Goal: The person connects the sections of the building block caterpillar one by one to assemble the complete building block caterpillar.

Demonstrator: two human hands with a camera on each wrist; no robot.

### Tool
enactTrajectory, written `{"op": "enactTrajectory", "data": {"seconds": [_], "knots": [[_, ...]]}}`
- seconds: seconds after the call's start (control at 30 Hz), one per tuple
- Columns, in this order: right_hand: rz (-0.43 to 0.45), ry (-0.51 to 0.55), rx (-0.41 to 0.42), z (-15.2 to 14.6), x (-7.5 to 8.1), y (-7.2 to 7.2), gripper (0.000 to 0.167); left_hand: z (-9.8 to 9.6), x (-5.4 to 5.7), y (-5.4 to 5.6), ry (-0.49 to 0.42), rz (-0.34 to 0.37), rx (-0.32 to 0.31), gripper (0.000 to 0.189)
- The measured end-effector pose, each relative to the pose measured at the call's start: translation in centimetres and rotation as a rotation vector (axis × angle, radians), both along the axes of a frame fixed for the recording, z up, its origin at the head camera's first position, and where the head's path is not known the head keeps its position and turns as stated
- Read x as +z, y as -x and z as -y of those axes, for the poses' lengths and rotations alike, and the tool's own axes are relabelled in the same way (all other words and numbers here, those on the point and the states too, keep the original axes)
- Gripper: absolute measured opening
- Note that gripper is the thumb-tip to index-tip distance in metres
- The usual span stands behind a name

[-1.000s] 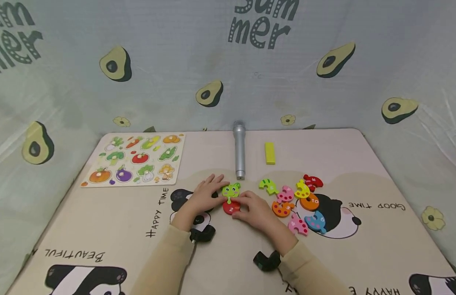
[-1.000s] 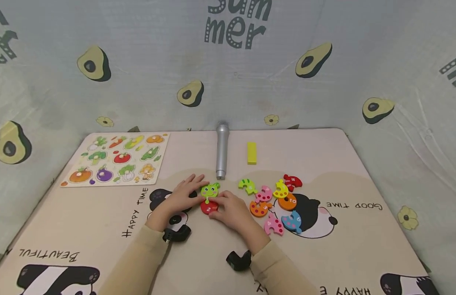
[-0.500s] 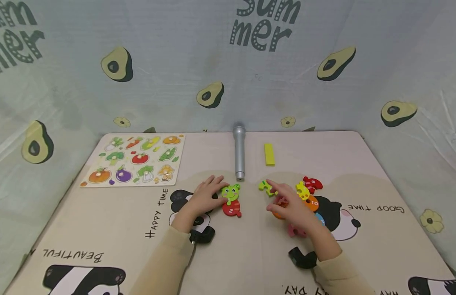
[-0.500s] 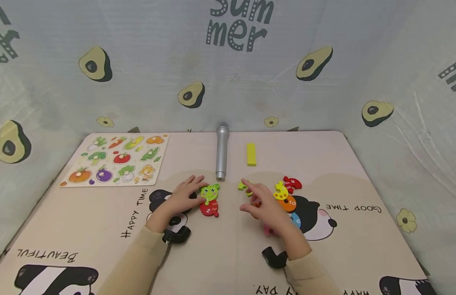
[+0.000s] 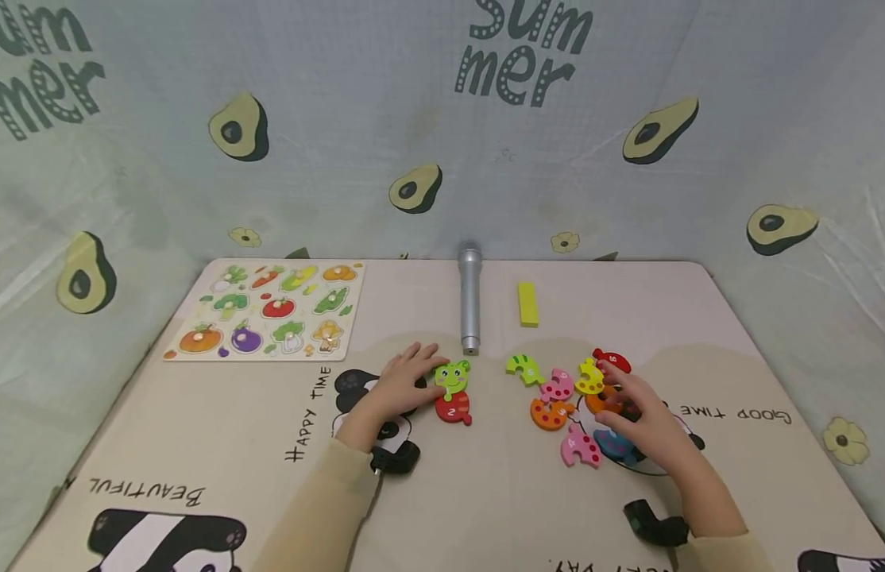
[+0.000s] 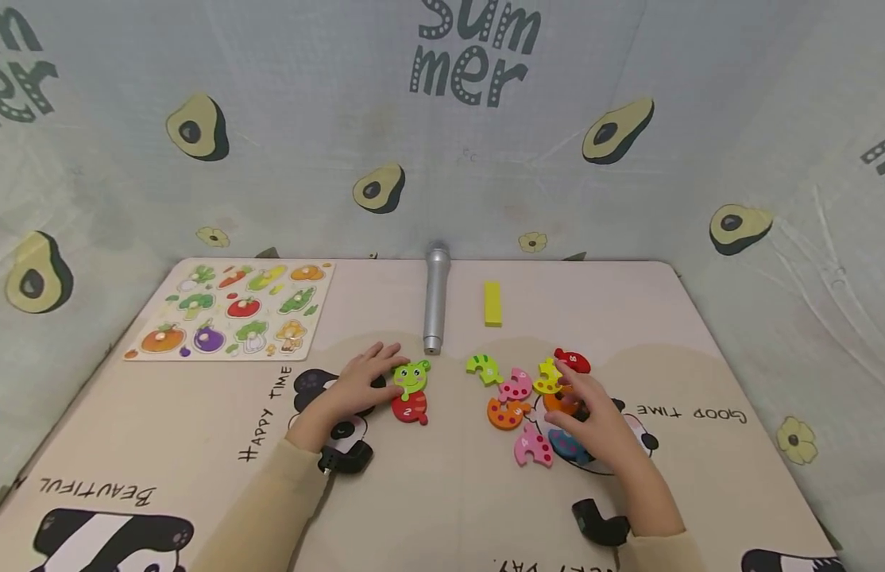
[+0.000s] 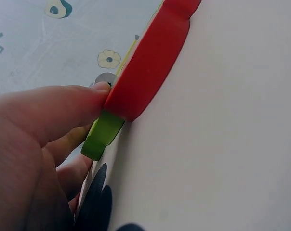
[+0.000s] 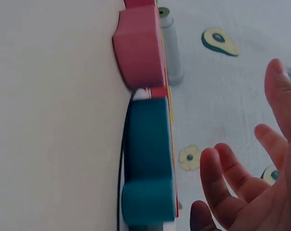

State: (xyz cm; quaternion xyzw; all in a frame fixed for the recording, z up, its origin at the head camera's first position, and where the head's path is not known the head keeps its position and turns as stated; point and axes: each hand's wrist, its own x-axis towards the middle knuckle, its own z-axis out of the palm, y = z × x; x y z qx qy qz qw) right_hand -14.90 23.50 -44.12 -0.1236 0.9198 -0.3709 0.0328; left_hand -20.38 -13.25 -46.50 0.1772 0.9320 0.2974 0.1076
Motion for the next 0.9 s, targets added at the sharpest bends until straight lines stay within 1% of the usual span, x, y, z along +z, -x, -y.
{"op": "enactTrajectory", "data": {"seconds": [0.1, 0.33, 0.53, 0.63, 0.73, 0.9], "knots": [[0.009, 0.004, -0.009, -0.7, -0.2, -0.3, 0.066, -0.1, 0.0, -0.1, -0.008, 0.001, -0.004, 0.049], [-0.082, -0.026, 0.054, -1.3, -0.8, -0.8, 0.064, -0.1, 0.0, -0.2, -0.012, 0.007, -0.004, 0.050], [-0.071, -0.027, 0.059, -1.0, -0.7, -0.9, 0.062, 0.1, 0.0, -0.1, -0.005, 0.017, 0.008, 0.050], [-0.056, -0.047, 0.050, -0.4, -0.6, -0.8, 0.059, 0.1, 0.0, -0.1, 0.000, 0.015, 0.005, 0.051], [-0.047, -0.072, 0.062, 0.8, -0.8, -0.7, 0.057, 0.1, 0.0, -0.2, -0.005, 0.012, 0.001, 0.051], [-0.053, -0.151, 0.075, 2.8, -1.3, -0.5, 0.061, 0.0, -0.1, -0.1, -0.003, 0.009, 0.000, 0.051]]}}
